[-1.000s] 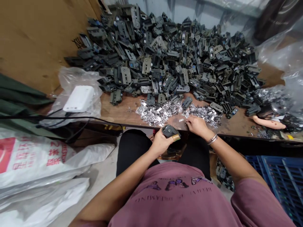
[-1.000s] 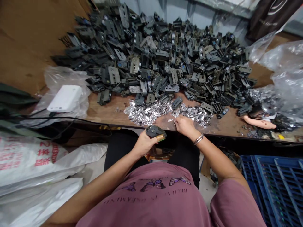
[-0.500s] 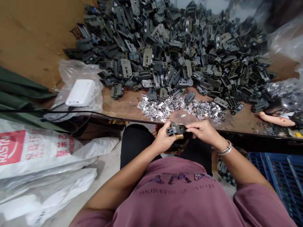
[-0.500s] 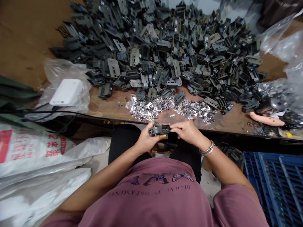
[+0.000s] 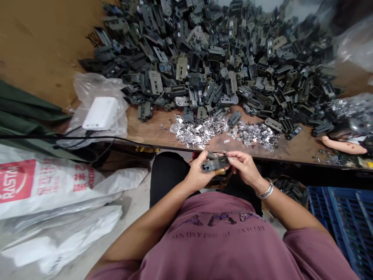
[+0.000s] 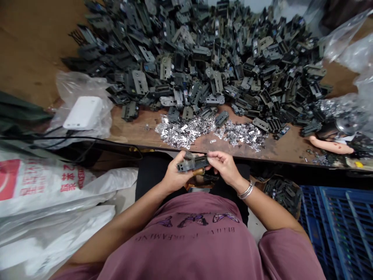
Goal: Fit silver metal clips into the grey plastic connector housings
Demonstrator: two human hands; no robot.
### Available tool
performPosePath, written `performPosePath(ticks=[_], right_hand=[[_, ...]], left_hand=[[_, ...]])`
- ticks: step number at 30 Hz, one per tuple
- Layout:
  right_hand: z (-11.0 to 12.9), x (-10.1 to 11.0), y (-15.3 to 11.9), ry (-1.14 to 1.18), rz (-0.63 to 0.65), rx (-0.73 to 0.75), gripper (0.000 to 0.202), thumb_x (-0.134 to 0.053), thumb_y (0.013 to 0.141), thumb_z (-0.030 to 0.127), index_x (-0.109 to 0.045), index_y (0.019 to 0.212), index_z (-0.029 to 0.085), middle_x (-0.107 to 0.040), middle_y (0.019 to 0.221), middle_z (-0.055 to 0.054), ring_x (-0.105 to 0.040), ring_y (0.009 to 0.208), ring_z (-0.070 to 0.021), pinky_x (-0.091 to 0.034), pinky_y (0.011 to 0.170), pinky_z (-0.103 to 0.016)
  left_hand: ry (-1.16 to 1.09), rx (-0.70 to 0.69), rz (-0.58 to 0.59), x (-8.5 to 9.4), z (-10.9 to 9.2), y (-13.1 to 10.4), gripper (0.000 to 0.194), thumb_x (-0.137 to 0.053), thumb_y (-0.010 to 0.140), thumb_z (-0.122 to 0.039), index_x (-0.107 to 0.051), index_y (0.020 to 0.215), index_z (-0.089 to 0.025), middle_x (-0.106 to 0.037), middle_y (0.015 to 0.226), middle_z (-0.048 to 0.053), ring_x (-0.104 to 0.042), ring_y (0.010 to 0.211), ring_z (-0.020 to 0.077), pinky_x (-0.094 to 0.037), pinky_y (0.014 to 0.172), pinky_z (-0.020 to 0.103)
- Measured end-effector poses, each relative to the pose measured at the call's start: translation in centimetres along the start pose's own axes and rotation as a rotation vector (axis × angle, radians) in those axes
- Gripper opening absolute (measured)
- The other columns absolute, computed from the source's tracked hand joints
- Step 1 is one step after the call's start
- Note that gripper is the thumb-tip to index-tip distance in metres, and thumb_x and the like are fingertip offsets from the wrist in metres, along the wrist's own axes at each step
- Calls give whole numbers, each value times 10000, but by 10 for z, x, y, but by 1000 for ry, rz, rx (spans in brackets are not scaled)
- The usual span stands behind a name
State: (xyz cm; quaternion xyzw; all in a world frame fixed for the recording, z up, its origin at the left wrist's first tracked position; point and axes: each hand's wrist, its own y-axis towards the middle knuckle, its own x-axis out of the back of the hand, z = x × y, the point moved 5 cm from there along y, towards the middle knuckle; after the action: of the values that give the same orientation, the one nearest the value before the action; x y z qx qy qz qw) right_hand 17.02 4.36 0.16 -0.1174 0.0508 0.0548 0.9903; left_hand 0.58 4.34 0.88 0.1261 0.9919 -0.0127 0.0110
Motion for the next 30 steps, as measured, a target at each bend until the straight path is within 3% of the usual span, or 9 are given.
performPosePath(ticks=[6,10,13,16,20,24,27,30], right_hand=[[-18,-17,3,367,103,-215,336,-816,598,369,-700,856,188,-629,684,8,-405,453,-53,-217,375,-177],[-21,-9,1,313,87,-169,458,-801,648,443,-652,1021,223,-531,643,53,-352,454,-57,-221,390,-184],[-17,-5,-1,76,112,-52,469,-733,750,480,-598,1126,234,-559,715,44,-428,493,-71,-332,439,-196],[-5,-4,5,-242,191,56,411,-556,895,495,-566,1200,219,-626,793,7,-531,544,-101,-437,525,-237],[24,7,33,-923,-29,287,320,-433,978,397,-638,1080,174,-698,924,-83,-657,810,-198,-487,751,-315],[26,5,64,-1481,-93,237,286,-445,975,341,-662,963,154,-710,980,-149,-666,891,-243,-463,758,-312],[18,1,70,-1565,-77,264,244,-437,960,260,-652,931,149,-710,954,-144,-659,837,-221,-441,710,-289],[13,-1,59,-1425,-37,383,208,-459,917,209,-619,791,169,-687,815,-90,-630,761,-190,-427,705,-272]], left_hand=[[29,-98,11,2,6,-2,440,-823,680,-389,-618,1008,-181,-691,1149,129,-641,1076,251,-481,981,404],[-126,57,165,3,8,-2,660,-862,594,-468,-615,1128,-171,-663,1209,140,-628,1103,271,-492,958,392],[-313,302,228,-1,14,-5,595,-780,680,-527,-616,1107,-148,-702,1015,113,-678,858,200,-526,699,279],[-379,466,152,-4,18,-6,439,-729,746,-437,-614,1054,-146,-685,857,63,-618,629,117,-446,521,210],[-510,484,83,-10,14,-2,410,-696,719,-295,-597,1095,-166,-677,941,65,-612,657,109,-477,548,214],[-519,487,17,-12,11,4,416,-671,631,-210,-580,1035,-174,-651,884,32,-604,620,111,-466,482,201],[-456,488,-73,-8,11,7,429,-681,610,-238,-553,1018,-194,-653,916,21,-610,596,118,-436,411,188],[-416,485,-139,-3,11,7,398,-697,632,-271,-551,994,-196,-670,949,24,-618,604,112,-444,421,181]])
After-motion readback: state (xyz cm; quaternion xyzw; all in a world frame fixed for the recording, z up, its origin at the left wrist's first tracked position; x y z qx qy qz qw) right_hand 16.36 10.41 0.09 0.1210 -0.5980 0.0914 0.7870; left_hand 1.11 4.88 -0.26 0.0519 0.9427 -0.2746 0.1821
